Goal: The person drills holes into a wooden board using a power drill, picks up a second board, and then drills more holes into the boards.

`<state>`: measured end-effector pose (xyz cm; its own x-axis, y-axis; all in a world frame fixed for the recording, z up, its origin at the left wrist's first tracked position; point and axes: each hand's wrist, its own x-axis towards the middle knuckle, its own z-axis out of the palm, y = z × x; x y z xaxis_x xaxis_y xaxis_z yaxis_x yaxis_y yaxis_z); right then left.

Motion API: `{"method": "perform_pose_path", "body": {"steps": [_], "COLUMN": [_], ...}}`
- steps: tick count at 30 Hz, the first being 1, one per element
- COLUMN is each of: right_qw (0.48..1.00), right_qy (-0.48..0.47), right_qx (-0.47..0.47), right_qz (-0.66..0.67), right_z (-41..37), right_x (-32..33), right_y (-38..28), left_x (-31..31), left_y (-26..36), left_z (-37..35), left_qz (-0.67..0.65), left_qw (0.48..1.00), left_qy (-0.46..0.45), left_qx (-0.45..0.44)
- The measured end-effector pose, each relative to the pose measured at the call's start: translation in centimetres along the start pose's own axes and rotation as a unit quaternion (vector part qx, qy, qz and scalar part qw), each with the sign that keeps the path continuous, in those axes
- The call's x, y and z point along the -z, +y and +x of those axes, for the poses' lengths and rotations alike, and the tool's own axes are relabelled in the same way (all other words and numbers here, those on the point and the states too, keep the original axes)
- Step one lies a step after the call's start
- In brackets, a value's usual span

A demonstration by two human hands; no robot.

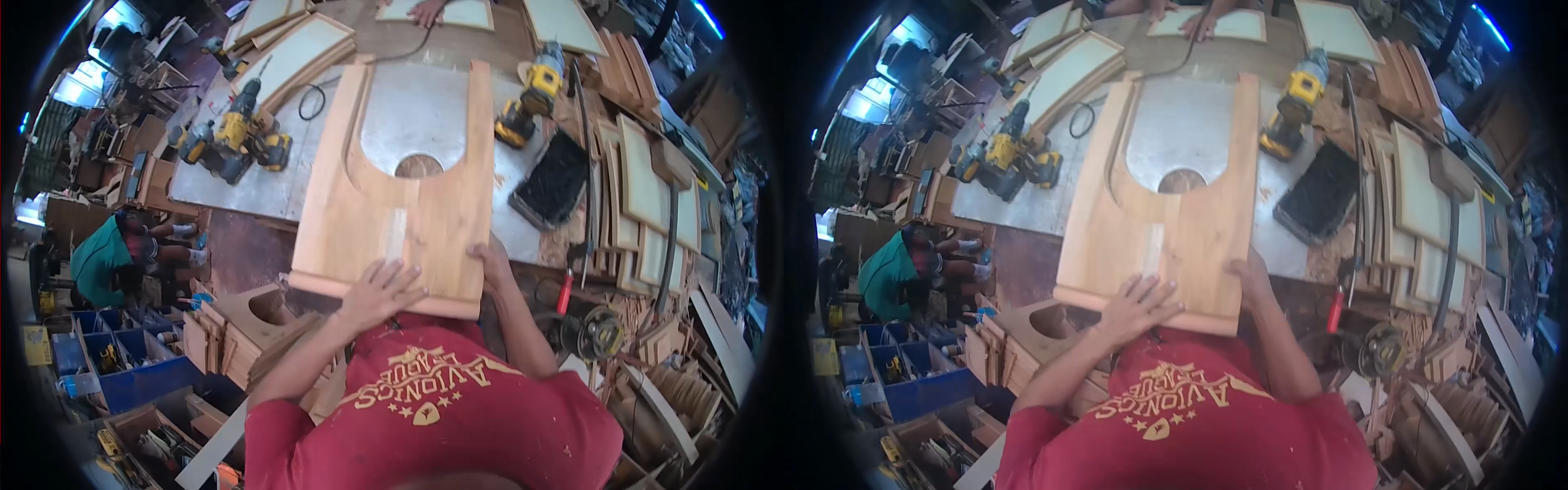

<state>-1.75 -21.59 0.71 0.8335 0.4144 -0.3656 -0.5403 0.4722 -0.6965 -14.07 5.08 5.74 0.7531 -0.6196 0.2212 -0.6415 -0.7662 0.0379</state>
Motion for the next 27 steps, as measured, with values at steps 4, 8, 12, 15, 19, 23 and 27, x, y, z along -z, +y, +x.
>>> {"method": "perform_pose_path", "body": {"steps": [4,8,12,15,19,23,27], "right_qw": [0.965,0.863,0.669,0.690,0.650,0.663,0.614], "right_qy": [0.127,0.153,0.233,0.287,0.361,0.447,0.467], "right_qx": [0.024,0.028,0.102,0.227,0.378,0.377,0.422], "right_qz": [-0.230,-0.480,-0.698,-0.625,-0.551,-0.468,-0.476], "right_z": [-1.4,-3.1,-3.8,-3.6,1.1,7.2,13.1], "right_x": [-1.9,-3.5,-4.0,-5.5,-5.5,-3.8,-2.3], "right_y": [-1.9,-4.6,-4.0,-4.5,-5.8,-10.4,-13.5], "left_x": [-0.3,-1.0,-1.6,-2.4,-3.4,-3.4,-2.6], "left_y": [-0.3,-1.5,-3.3,-4.3,-4.8,-5.0,-5.0], "left_z": [0.9,1.4,1.9,2.2,2.6,2.3,2.2], "left_qz": [-0.021,-0.048,-0.066,-0.074,-0.107,-0.117,-0.151], "left_qw": [1.000,0.999,0.997,0.997,0.993,0.993,0.988], "left_qy": [-0.014,-0.017,-0.042,-0.008,0.039,0.032,-0.007], "left_qx": [0.004,0.000,-0.019,-0.020,-0.013,-0.012,0.030]}}
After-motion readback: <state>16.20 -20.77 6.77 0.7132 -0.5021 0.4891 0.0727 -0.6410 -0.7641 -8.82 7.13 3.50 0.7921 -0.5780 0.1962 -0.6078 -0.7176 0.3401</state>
